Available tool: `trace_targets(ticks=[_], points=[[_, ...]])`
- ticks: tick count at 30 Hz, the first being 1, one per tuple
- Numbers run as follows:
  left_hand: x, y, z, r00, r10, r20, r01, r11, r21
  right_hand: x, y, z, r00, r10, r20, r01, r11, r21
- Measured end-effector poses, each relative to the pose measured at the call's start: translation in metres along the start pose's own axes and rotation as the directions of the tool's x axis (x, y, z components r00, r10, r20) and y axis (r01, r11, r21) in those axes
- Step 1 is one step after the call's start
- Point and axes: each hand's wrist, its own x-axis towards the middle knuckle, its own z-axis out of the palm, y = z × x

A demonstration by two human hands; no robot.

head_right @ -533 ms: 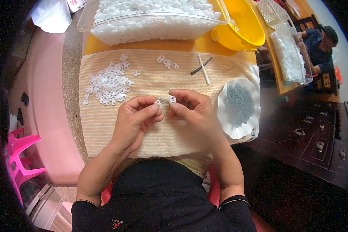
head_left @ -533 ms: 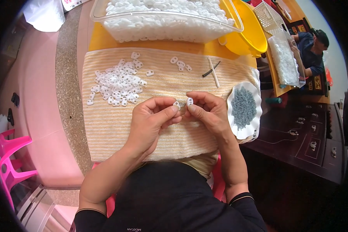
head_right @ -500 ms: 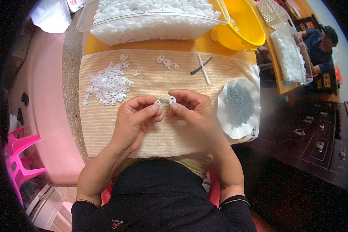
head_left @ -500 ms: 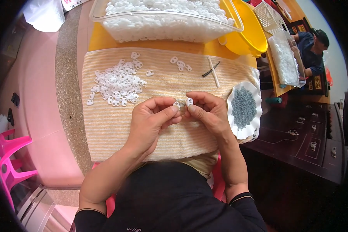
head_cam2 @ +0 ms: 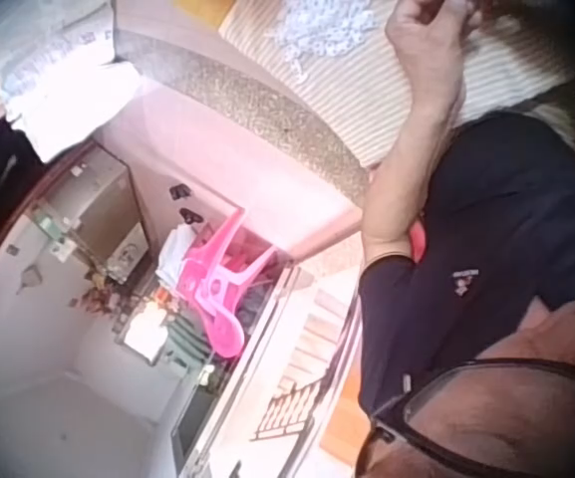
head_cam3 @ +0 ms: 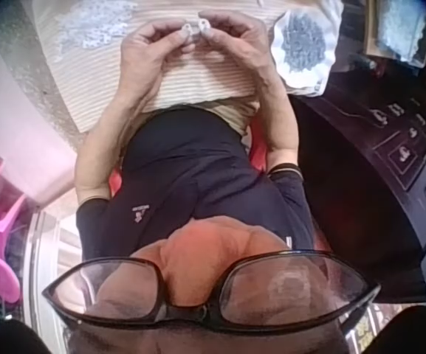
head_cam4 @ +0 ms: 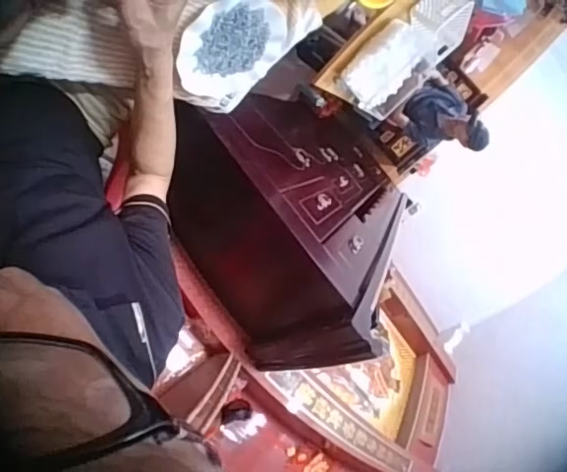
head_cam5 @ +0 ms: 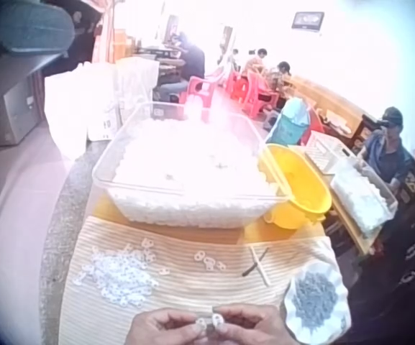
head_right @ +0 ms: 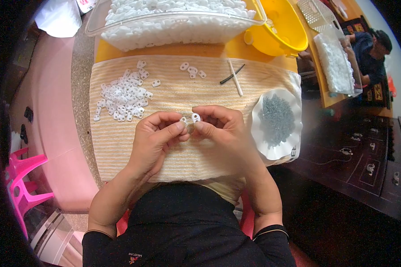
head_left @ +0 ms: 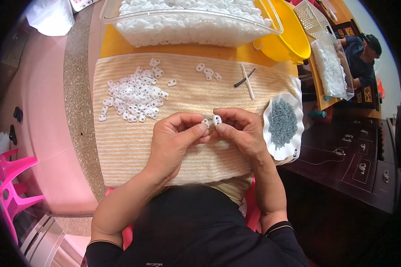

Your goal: Manually assembling small white plastic components by inserting small pins into them at a workbench.

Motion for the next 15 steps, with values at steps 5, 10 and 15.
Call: trace_targets(ticks=[5, 10, 15], points=[[-0.0009, 0.0008, 0.0016, 1.0, 0.001, -0.003, -0.001, 1.0, 0.009, -0.0008, -0.0021, 0.0008, 1.0, 0.013, 0.003, -0.013, 1.0, -0.011], [-0.0006, -0.0003, 0.0009, 1.0, 0.005, 0.006, -0.005, 0.999, 0.037, -0.0016, -0.006, 0.0029, 1.0, 0.017, 0.013, -0.017, 0.999, -0.03], [-0.0006, -0.0002, 0.001, 1.0, 0.002, 0.014, -0.003, 0.999, 0.046, -0.002, -0.0048, 0.0027, 1.0, 0.008, 0.025, -0.007, 1.0, -0.028]])
